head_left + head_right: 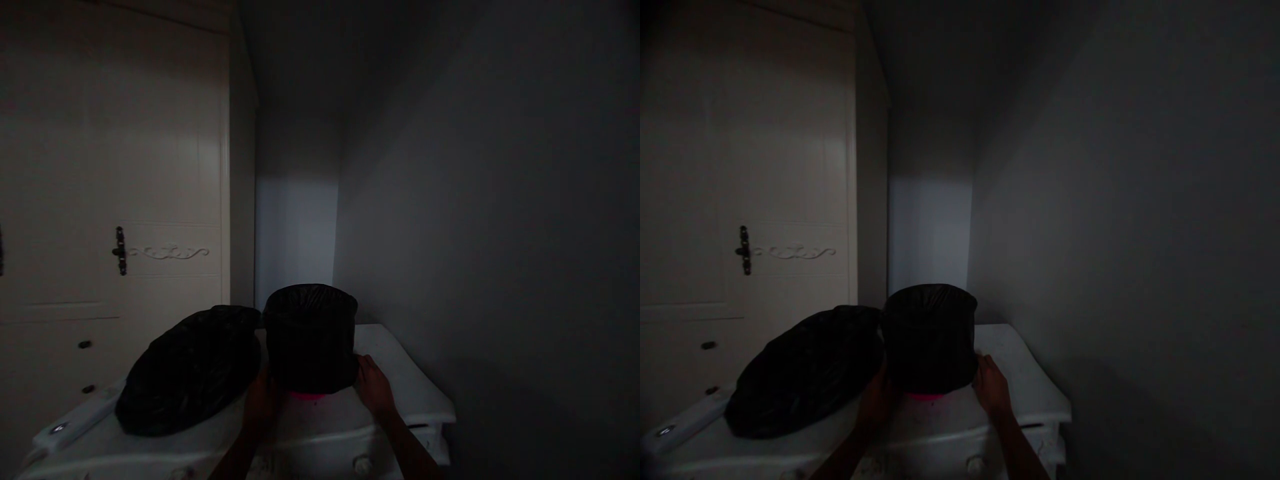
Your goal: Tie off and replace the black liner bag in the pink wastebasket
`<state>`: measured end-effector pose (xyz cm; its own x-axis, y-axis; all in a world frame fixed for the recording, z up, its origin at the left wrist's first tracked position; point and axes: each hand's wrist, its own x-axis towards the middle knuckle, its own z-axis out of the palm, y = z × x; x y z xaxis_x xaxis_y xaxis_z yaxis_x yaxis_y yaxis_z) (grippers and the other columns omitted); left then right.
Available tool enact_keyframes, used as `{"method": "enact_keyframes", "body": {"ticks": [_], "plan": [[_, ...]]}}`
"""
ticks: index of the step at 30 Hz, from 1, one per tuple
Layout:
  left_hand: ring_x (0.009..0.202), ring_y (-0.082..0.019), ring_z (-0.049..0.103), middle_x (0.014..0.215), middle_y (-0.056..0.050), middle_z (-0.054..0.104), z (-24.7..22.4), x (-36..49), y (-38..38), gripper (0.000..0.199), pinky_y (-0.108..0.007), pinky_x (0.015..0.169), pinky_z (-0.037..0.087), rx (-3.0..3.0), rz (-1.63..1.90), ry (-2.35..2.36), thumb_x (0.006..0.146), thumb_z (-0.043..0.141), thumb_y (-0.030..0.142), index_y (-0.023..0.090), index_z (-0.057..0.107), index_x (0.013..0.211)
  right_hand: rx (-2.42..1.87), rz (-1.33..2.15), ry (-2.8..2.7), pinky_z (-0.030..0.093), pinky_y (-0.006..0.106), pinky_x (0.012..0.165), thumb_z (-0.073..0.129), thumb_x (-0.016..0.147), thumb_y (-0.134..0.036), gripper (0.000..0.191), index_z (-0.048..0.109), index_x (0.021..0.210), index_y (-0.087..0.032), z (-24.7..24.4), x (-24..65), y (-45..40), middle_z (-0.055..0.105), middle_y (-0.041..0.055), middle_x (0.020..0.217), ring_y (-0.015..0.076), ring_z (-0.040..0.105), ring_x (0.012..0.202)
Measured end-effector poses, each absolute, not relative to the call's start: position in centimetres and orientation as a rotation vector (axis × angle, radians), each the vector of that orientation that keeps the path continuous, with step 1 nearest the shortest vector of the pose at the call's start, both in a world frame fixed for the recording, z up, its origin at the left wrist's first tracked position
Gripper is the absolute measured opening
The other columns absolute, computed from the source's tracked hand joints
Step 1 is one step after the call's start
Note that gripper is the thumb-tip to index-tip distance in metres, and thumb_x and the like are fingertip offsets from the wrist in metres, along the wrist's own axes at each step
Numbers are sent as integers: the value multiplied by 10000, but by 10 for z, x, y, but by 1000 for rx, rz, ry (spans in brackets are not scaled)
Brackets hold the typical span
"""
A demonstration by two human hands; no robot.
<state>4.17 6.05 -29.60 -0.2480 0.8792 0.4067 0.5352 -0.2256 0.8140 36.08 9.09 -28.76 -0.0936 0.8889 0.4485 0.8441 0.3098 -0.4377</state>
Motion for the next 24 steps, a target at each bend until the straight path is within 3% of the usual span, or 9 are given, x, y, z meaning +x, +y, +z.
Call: {"method": "enact_keyframes", "body": {"ticks": [3,8,13,16,19,21,24], "plan": [[1151,-339,706,1242,-190,739,-301,41,63,598,-448,995,537,1701,1448,1668,920,403,520,143,627,1326,-1497,87,-1903,516,282,932,324,990,-189,451,632,1318,-179,-291,362,92,686,134,1201,209,685,1062],[1385,-332,550,1468,-195,601,-306,39,67,747,-480,1179,412,1541,1681,1618,909,398,618,131,506,1464,-1255,217,-1793,518,369,1022,357,992,-294,457,647,1332,-197,-293,363,93,711,132,1233,243,679,1140],[1422,-330,507,1494,-160,580,-272,38,63,797,-494,1225,360,1466,1928,1366,882,457,736,187,523,1457,-980,351,-1368,506,463,1057,402,996,-494,537,661,1328,-161,-270,358,97,710,159,1297,290,653,1213],[1459,-301,460,1549,-130,528,-229,43,53,689,-474,1246,323,1391,2012,1301,920,510,652,219,532,1455,-954,412,-1167,553,440,939,463,942,-593,601,687,1296,-162,-236,352,98,710,160,1289,297,670,1141],[1442,-276,476,1573,-96,501,-193,49,46,669,-448,1212,374,1390,2009,1170,917,588,560,280,463,1511,-904,607,-1023,568,399,829,521,884,-632,633,700,1283,-174,-196,343,97,722,147,1262,286,687,1069],[1426,-273,488,1571,-97,495,-179,52,46,719,-450,1191,395,1412,1994,1105,894,631,521,298,408,1541,-817,727,-962,562,388,852,585,846,-622,620,701,1281,-195,-173,337,97,718,129,1279,279,683,1098],[1440,-286,453,1537,-108,497,-171,55,51,716,-465,1196,375,1458,2000,1138,838,674,507,281,472,1487,-734,827,-948,561,380,880,668,793,-604,616,691,1278,-225,-149,330,96,697,110,1326,276,670,1145]]}}
